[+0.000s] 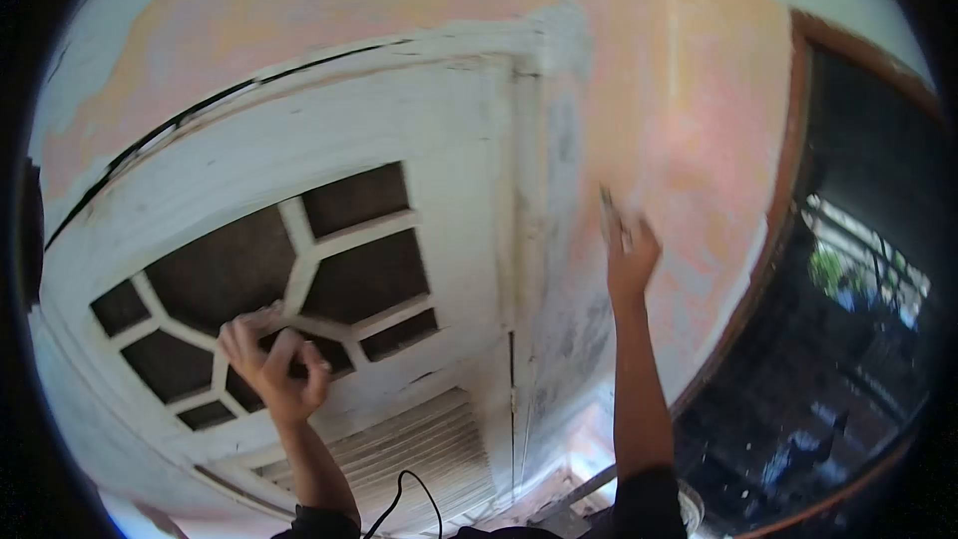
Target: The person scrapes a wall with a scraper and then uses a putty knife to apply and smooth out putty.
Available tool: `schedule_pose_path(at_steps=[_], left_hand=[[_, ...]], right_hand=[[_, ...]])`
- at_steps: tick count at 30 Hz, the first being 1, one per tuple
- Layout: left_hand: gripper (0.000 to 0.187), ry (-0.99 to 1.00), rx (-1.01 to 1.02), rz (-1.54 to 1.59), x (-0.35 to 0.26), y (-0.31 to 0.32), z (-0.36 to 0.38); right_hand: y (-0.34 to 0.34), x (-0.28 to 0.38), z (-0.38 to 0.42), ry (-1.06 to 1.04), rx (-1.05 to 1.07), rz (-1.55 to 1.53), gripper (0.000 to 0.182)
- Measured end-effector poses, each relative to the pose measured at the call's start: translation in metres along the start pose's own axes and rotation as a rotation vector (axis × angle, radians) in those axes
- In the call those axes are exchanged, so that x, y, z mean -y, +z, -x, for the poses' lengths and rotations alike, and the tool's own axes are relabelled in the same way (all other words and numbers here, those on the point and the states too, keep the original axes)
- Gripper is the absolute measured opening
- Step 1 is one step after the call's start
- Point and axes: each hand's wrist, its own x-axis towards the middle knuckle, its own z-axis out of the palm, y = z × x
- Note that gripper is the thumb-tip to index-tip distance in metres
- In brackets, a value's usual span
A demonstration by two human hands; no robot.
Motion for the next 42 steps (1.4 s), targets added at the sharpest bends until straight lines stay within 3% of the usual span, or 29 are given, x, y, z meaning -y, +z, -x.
schedule_pose_path(at_steps=[3,5,6,10,11,12,13,15,16,19,22,24,26,28,30,31,32,33,35,38,42], left_hand=[[0.012,0.007,0.001,-0.064,-0.004,0.002,-0.001],[0.015,0.011,0.025,-0.067,-0.003,0.003,0.001],[0.020,0.031,0.012,-0.083,-0.002,0.005,0.001],[0.019,0.069,-0.031,-0.107,0.001,0.011,0.002],[0.019,0.075,-0.021,-0.095,0.000,0.009,0.004],[0.019,0.062,-0.020,-0.103,-0.002,0.010,0.004],[0.019,0.059,-0.013,-0.109,-0.002,0.009,0.002],[0.020,0.070,0.018,-0.085,-0.002,0.006,0.002],[0.021,0.105,0.001,-0.105,-0.002,0.006,0.000],[0.024,0.159,-0.051,-0.106,0.000,0.013,0.001],[0.029,0.127,-0.040,-0.120,0.003,0.012,0.002],[0.030,0.133,-0.004,-0.113,0.005,0.010,0.005],[0.030,0.131,0.001,-0.097,0.006,0.010,0.004],[0.030,0.107,-0.013,-0.104,-0.002,0.010,0.002],[0.030,0.118,-0.030,-0.119,0.003,0.013,0.003],[0.030,0.138,-0.036,-0.132,0.006,0.011,0.004],[0.028,0.177,-0.048,-0.156,0.007,0.011,0.004],[0.028,0.185,-0.070,-0.137,0.007,0.012,0.002],[0.026,0.180,-0.067,-0.143,0.009,0.012,0.005],[0.029,0.195,-0.056,-0.154,0.012,0.012,0.005],[0.035,0.217,-0.049,-0.169,0.017,0.014,0.007]], right_hand=[[0.019,0.058,-0.089,-0.147,-0.094,-0.083,0.014],[0.039,0.058,-0.104,-0.338,-0.118,0.014,0.011],[0.045,0.055,-0.090,-0.323,-0.111,0.034,0.011],[0.050,-0.005,0.046,0.029,-0.074,0.228,0.008],[0.043,-0.018,0.094,-0.038,-0.100,0.203,0.008],[0.032,-0.029,0.137,0.104,-0.018,0.113,0.008],[0.021,-0.029,0.162,0.255,0.058,0.019,0.009],[0.003,-0.045,0.175,0.270,0.100,0.101,0.008],[0.000,-0.053,0.166,0.245,0.157,0.175,0.007],[0.014,-0.026,0.045,-0.041,-0.053,0.138,0.008],[0.038,0.016,-0.046,-0.226,-0.125,0.081,0.011],[0.050,0.016,-0.045,-0.275,-0.108,-0.006,0.012],[0.051,0.006,0.001,-0.304,-0.233,0.159,0.006],[0.045,-0.044,0.082,-0.189,-0.154,0.287,0.006],[0.012,-0.083,0.155,0.010,0.183,0.392,0.009],[-0.009,-0.106,0.182,-0.016,0.362,0.388,0.008],[-0.022,-0.112,0.189,0.016,0.401,0.404,0.009],[-0.031,-0.119,0.179,0.028,0.434,0.429,0.010],[-0.025,-0.093,0.110,-0.027,0.251,0.517,0.011],[-0.002,-0.026,0.002,-0.066,0.062,0.284,0.013],[0.035,-0.008,0.012,-0.203,-0.053,0.106,0.012]])
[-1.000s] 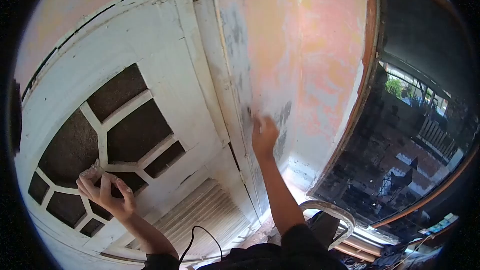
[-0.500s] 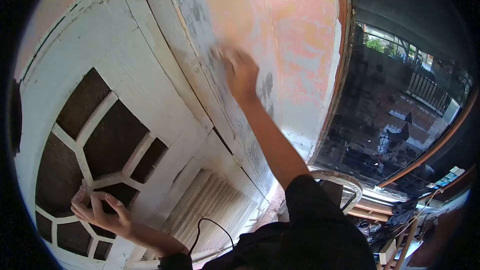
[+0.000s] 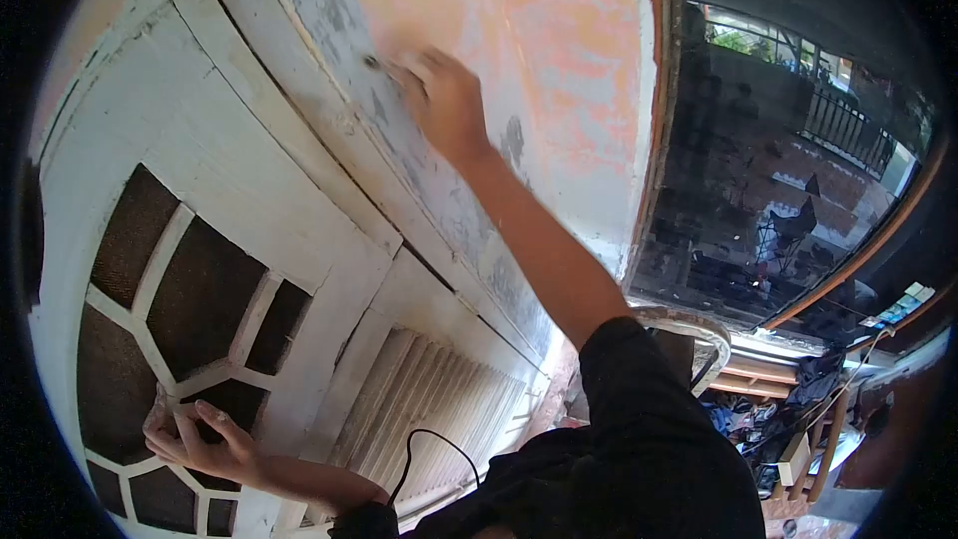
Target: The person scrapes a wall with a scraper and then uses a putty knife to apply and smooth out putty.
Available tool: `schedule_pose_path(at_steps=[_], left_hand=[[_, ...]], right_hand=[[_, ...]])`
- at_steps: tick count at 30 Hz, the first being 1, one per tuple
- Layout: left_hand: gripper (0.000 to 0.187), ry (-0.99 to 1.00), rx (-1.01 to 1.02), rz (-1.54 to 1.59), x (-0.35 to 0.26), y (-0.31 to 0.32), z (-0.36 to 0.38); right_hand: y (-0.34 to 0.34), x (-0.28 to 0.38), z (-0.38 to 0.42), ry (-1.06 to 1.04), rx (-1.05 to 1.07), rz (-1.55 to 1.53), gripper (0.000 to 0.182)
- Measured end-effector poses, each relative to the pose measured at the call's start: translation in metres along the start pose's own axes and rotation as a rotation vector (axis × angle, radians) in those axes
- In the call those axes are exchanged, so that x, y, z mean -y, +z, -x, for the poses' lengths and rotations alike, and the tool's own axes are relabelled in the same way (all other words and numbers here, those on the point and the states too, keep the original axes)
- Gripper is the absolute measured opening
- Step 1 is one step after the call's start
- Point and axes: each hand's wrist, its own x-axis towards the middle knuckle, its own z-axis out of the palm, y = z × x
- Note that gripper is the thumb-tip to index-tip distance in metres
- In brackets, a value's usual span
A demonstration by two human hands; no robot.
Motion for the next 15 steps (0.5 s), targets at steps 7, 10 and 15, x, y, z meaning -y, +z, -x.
schedule_pose_path(at_steps=[7,10,15], left_hand=[[0.036,0.010,-0.001,-0.021,-0.003,-0.001,-0.002],[0.037,0.017,-0.027,-0.004,-0.006,0.003,-0.006],[0.041,-0.004,-0.013,0.029,-0.007,0.002,-0.006]], right_hand=[[-0.040,-0.043,0.219,0.497,0.357,0.096,0.014],[-0.029,-0.040,0.157,0.300,0.136,0.114,0.011],[-0.001,-0.001,0.072,0.080,-0.036,0.057,0.010]])
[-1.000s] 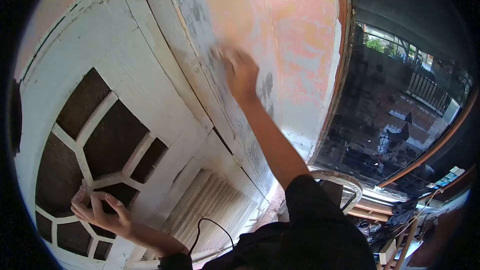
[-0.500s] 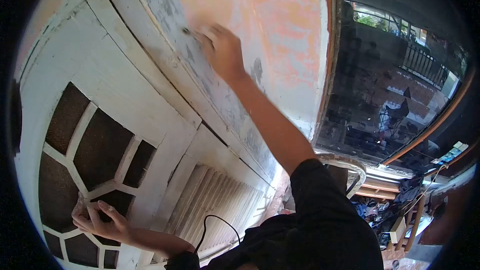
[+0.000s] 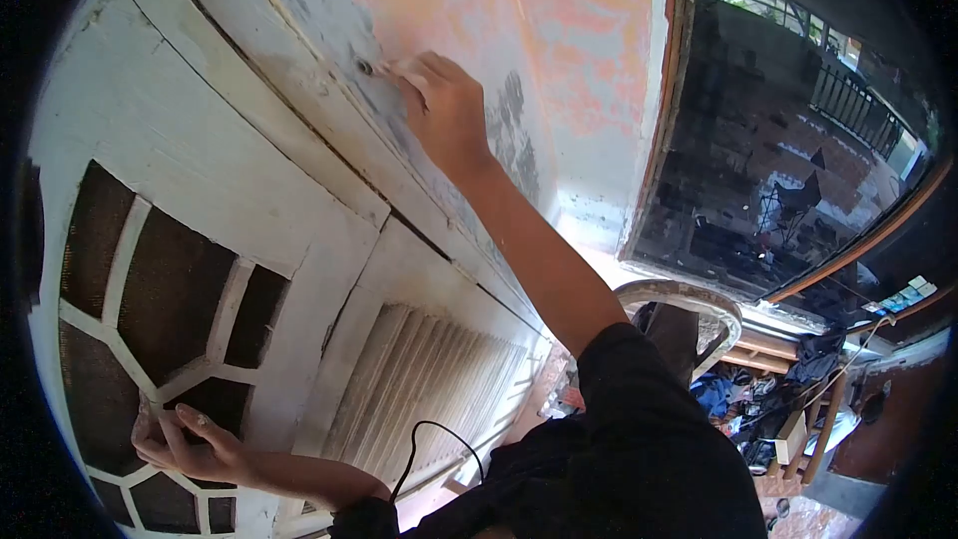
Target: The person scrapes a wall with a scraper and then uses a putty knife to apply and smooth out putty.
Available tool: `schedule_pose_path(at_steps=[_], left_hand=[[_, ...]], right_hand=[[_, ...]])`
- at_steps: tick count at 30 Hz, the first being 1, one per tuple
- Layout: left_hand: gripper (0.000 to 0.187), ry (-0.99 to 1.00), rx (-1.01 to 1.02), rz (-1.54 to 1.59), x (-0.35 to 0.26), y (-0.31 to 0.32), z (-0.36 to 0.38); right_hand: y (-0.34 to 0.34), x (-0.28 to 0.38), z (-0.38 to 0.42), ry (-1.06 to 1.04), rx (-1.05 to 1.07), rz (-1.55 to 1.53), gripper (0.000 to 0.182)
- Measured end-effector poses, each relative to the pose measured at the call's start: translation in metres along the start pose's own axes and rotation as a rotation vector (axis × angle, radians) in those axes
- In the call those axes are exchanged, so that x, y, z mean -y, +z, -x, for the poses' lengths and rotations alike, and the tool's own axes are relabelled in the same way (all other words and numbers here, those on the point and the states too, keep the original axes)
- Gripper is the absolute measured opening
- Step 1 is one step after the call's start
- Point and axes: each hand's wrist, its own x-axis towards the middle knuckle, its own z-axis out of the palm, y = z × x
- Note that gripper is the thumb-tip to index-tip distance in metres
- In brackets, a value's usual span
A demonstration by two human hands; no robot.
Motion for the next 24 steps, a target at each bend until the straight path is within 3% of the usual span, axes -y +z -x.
schedule_pose_path(at_steps=[2,5,7,11,14,17,19,20,21,24], left_hand=[[0.042,0.015,0.010,0.000,0.003,0.000,0.001],[0.044,0.025,0.005,-0.015,-0.002,0.000,0.000],[0.047,0.052,-0.003,-0.062,0.011,0.000,0.005],[0.043,0.075,-0.011,-0.035,0.021,0.000,0.012],[0.040,0.064,-0.008,-0.028,0.023,0.000,0.013],[0.040,0.070,-0.022,-0.031,0.007,0.003,0.001],[0.047,0.049,-0.022,-0.022,0.004,0.001,0.002],[0.048,0.057,-0.033,-0.031,0.001,0.001,0.001],[0.048,0.068,-0.029,-0.030,0.005,0.001,-0.001],[0.047,0.056,0.014,-0.030,0.005,0.000,0.004]], right_hand=[[0.000,-0.007,0.030,-0.057,0.010,-0.002,0.010],[-0.024,-0.069,0.118,0.112,0.107,0.072,0.008],[-0.046,-0.088,0.125,0.155,0.425,0.204,0.008],[-0.036,-0.034,0.037,-0.088,0.218,0.191,0.010],[-0.025,0.000,0.016,-0.185,0.103,-0.046,0.016],[-0.012,-0.032,0.073,-0.151,0.062,-0.109,0.034],[-0.031,-0.100,0.134,0.194,0.409,0.317,0.018],[-0.042,-0.119,0.149,0.193,0.479,0.305,0.012],[-0.043,-0.131,0.153,0.217,0.440,0.317,0.011],[-0.033,-0.079,0.070,0.253,0.355,0.330,0.012]])
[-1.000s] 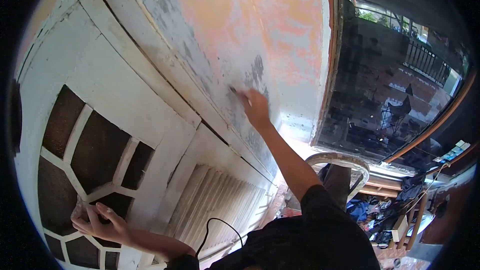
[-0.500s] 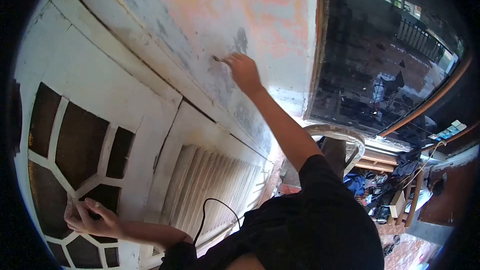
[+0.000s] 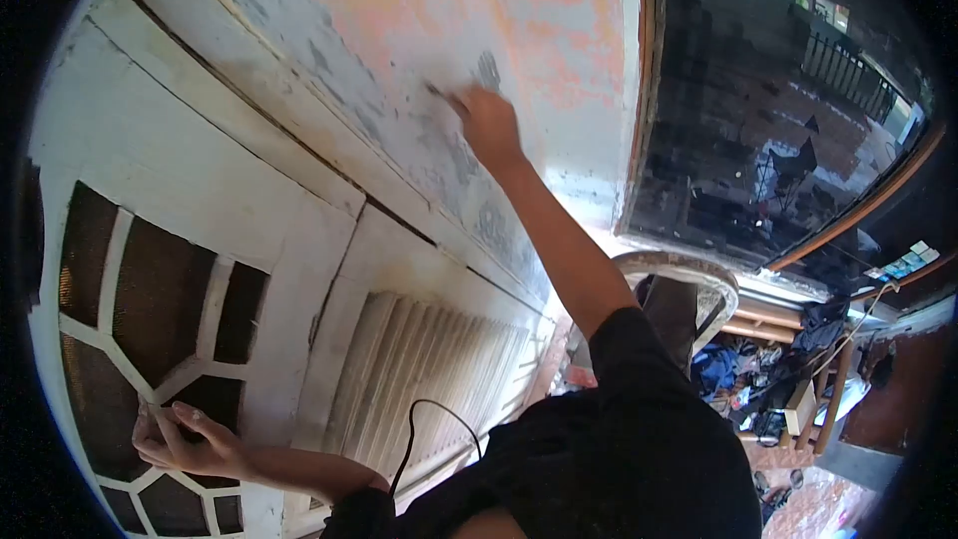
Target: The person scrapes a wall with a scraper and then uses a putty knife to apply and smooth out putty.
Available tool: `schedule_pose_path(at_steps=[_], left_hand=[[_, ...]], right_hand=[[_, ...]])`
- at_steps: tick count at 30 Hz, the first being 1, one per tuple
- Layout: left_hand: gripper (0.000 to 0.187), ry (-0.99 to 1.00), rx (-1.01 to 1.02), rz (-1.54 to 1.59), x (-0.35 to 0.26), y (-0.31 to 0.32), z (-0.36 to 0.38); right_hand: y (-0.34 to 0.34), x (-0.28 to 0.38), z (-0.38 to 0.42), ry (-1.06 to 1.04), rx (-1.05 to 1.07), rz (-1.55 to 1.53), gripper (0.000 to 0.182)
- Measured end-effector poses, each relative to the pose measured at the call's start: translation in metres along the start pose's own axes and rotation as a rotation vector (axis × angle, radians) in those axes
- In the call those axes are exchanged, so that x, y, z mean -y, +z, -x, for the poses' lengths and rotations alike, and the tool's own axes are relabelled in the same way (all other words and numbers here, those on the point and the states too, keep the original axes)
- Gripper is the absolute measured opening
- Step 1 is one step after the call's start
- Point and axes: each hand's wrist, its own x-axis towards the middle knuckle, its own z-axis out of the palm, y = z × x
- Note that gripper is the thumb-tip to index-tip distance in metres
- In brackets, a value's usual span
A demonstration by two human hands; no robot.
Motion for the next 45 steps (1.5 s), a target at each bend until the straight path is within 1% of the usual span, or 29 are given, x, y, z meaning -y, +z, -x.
schedule_pose_path(at_steps=[2,4,7,8,9,10,11,12,14,15,17,18,19,21,23,25,26,27,28,30,32,33,35,38,41,42,43,44,45], left_hand=[[0.047,-0.004,-0.040,0.002,-0.002,0.002,-0.002],[0.046,0.019,-0.021,0.020,0.001,0.001,-0.003],[0.046,-0.004,-0.046,0.056,0.010,0.003,0.005],[0.046,-0.005,-0.052,0.052,0.009,0.003,0.004],[0.043,-0.001,-0.034,0.046,0.004,0.003,0.001],[0.044,-0.005,-0.020,0.042,-0.001,0.001,0.001],[0.042,0.007,0.041,-0.057,0.005,-0.003,0.004],[0.042,0.010,0.026,-0.047,0.009,-0.005,0.003],[0.041,0.045,-0.032,0.012,0.009,0.001,0.004],[0.038,0.045,-0.027,-0.007,0.007,0.001,0.002],[0.039,0.026,-0.013,-0.022,0.019,0.001,0.010],[0.045,0.012,-0.022,-0.047,0.023,0.002,0.011],[0.043,0.007,-0.041,0.004,0.023,0.004,0.012],[0.042,0.031,-0.031,-0.027,0.020,0.005,0.011],[0.040,0.067,-0.021,-0.031,0.019,0.002,0.009],[0.040,0.060,-0.035,-0.019,0.018,0.002,0.011],[0.040,0.069,-0.040,0.008,0.018,0.004,0.009],[0.040,0.038,-0.005,-0.092,0.017,0.001,0.009],[0.040,0.088,-0.037,-0.109,0.023,0.004,0.010],[0.041,0.064,-0.019,-0.158,0.025,0.004,0.014],[0.041,0.084,-0.011,-0.155,0.025,0.004,0.013],[0.042,0.072,-0.019,-0.144,0.029,0.005,0.015],[0.046,0.073,-0.039,-0.124,0.029,0.006,0.012],[0.049,0.071,-0.010,-0.136,0.024,0.003,0.010],[0.050,0.060,-0.014,-0.138,0.021,0.005,0.009],[0.051,0.069,-0.028,-0.126,0.018,0.005,0.006],[0.053,0.059,-0.036,-0.094,0.016,0.005,0.005],[0.053,0.068,-0.042,-0.099,0.014,0.004,0.005],[0.054,0.061,-0.039,-0.131,0.012,0.005,0.005]], right_hand=[[-0.019,0.046,-0.047,-0.195,-0.255,-0.144,0.013],[-0.030,0.082,-0.076,-0.349,-0.333,-0.341,0.016],[0.005,0.069,-0.032,-0.303,-0.415,-0.208,0.015],[0.025,0.046,0.011,-0.117,-0.354,-0.150,0.014],[0.040,0.021,0.053,-0.017,-0.292,-0.114,0.012],[0.045,-0.003,0.093,0.145,-0.097,-0.115,0.008],[0.050,-0.035,0.133,0.192,0.122,-0.032,0.007],[0.045,-0.037,0.138,0.194,0.104,-0.028,0.007],[0.038,-0.054,0.127,0.200,0.123,-0.060,0.008],[0.029,-0.041,0.094,0.157,0.048,-0.051,0.008],[-0.004,0.024,0.007,0.044,-0.137,-0.126,0.007],[-0.017,0.049,-0.025,-0.040,-0.261,-0.207,0.007],[-0.015,0.060,-0.038,-0.033,-0.257,-0.205,0.007],[-0.007,0.071,-0.050,-0.241,-0.364,-0.221,0.006],[0.031,0.034,0.010,-0.115,-0.358,-0.117,0.007],[0.056,-0.022,0.082,0.067,-0.110,-0.010,0.007],[0.055,-0.052,0.109,0.079,0.084,0.032,0.008],[0.048,-0.072,0.123,0.095,0.281,0.079,0.010],[0.035,-0.067,0.110,0.113,0.260,0.092,0.010],[0.014,-0.053,0.054,0.122,0.059,0.127,0.015],[-0.022,0.001,-0.020,-0.032,-0.111,-0.034,0.016],[-0.036,0.026,-0.050,-0.018,-0.136,-0.140,0.015],[-0.052,0.067,-0.087,-0.250,-0.397,-0.224,0.012],[-0.031,0.073,-0.089,-0.323,-0.341,-0.151,0.012],[0.019,0.047,-0.008,-0.107,-0.350,-0.217,0.029],[0.030,0.035,0.028,0.014,-0.313,-0.245,0.035],[0.043,0.014,0.066,0.100,-0.246,-0.168,0.023],[0.058,-0.011,0.109,0.140,-0.178,-0.070,0.019],[0.073,-0.050,0.158,0.248,0.088,0.021,0.016]])
